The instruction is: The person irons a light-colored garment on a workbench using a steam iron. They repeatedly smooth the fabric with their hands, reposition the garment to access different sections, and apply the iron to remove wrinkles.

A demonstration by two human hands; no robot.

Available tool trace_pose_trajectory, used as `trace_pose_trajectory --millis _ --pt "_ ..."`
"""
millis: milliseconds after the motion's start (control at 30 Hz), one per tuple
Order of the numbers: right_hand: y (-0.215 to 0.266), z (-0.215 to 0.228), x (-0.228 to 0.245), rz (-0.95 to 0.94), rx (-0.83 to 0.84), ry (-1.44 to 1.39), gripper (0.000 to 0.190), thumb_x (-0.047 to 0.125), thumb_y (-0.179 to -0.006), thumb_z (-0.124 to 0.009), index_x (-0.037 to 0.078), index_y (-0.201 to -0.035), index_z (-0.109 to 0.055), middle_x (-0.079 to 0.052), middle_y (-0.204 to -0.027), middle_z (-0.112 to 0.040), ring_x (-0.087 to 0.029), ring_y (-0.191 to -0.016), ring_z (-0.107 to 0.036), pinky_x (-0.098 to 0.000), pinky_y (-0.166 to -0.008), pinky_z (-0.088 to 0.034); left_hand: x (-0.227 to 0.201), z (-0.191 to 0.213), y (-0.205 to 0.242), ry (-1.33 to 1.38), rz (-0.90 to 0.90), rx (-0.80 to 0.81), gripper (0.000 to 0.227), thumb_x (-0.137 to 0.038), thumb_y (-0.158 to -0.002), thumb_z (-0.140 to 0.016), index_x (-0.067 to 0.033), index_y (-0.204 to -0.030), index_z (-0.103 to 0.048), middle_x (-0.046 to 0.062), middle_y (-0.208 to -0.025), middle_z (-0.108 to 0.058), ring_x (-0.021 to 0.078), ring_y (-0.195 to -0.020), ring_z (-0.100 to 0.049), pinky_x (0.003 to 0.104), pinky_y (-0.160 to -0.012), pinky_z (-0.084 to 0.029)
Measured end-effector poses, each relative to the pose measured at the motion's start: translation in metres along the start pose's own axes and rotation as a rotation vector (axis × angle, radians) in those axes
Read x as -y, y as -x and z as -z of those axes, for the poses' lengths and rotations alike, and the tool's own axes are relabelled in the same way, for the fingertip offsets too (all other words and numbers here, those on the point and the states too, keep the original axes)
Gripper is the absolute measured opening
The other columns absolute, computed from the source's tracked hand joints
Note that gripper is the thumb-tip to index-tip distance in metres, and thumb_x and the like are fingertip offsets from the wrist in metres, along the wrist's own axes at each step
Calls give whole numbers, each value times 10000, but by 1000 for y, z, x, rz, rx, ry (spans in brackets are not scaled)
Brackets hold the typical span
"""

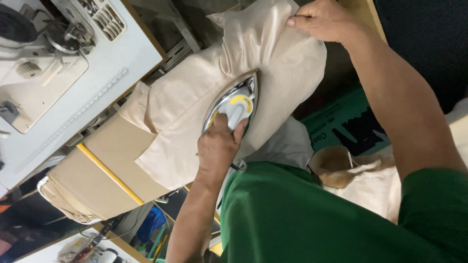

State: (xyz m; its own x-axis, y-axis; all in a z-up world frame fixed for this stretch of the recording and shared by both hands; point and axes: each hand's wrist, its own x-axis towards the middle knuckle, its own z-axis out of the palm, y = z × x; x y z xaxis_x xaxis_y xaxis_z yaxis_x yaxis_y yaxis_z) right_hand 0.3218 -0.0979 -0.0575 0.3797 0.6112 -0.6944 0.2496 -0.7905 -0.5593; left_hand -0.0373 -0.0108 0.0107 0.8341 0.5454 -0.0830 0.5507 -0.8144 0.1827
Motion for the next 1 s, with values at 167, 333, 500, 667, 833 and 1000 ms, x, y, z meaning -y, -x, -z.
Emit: trace_pose_trajectory --millis 167,333,500,667,833,1000 --pt "0 -5 -6 45 -25 -62 494 374 -1166 -636 133 -741 -561 23 -671 -401 -135 -617 -375 -331 -580 -275 14 -2 15 -22 45 -6 567 -636 -1016 -466 -74 -988 -532 83 -551 -547 314 -417 -588 431 -342 -471" --pt "-1 -10 -6 54 -90 3 473 423 -1175 -645 120 -812 -641 -1 -756 -524 -164 -717 -493 -347 -641 -355 15 -3 10 3 108 -1 577 -646 -1010 -464 -72 -1009 -527 94 -559 -567 345 -433 -616 454 -348 -490" --pt "-5 -10 -8 77 -96 10 416 450 -1062 -597 95 -1205 -760 -142 -1184 -709 -287 -1031 -647 -413 -802 -461 25 -3 12 38 -77 102 602 -658 -1000 -494 -63 -1016 -580 68 -548 -549 281 -414 -567 422 -371 -490" --pt "-11 -5 1 50 -87 -19 306 409 -1048 -627 140 -1090 -766 -65 -1052 -669 -212 -924 -596 -379 -755 -436 -26 -4 -24 140 -129 42 531 -610 -1002 -550 -80 -980 -579 92 -576 -586 309 -456 -600 445 -401 -486" --pt "-19 -1 6 62 -35 -7 350 373 -1042 -661 101 -824 -692 -25 -774 -539 -150 -735 -481 -341 -642 -350 -77 -8 -43 295 36 143 534 -579 -1013 -486 -47 -1008 -533 150 -626 -632 379 -504 -636 506 -433 -525" --pt "-21 7 10 127 36 -2 262 370 -988 -678 148 -1073 -789 11 -1048 -723 -154 -932 -613 -331 -769 -443 -98 -6 -48 404 88 181 526 -543 -1012 -513 -20 -1057 -530 184 -690 -666 405 -554 -664 515 -434 -542"
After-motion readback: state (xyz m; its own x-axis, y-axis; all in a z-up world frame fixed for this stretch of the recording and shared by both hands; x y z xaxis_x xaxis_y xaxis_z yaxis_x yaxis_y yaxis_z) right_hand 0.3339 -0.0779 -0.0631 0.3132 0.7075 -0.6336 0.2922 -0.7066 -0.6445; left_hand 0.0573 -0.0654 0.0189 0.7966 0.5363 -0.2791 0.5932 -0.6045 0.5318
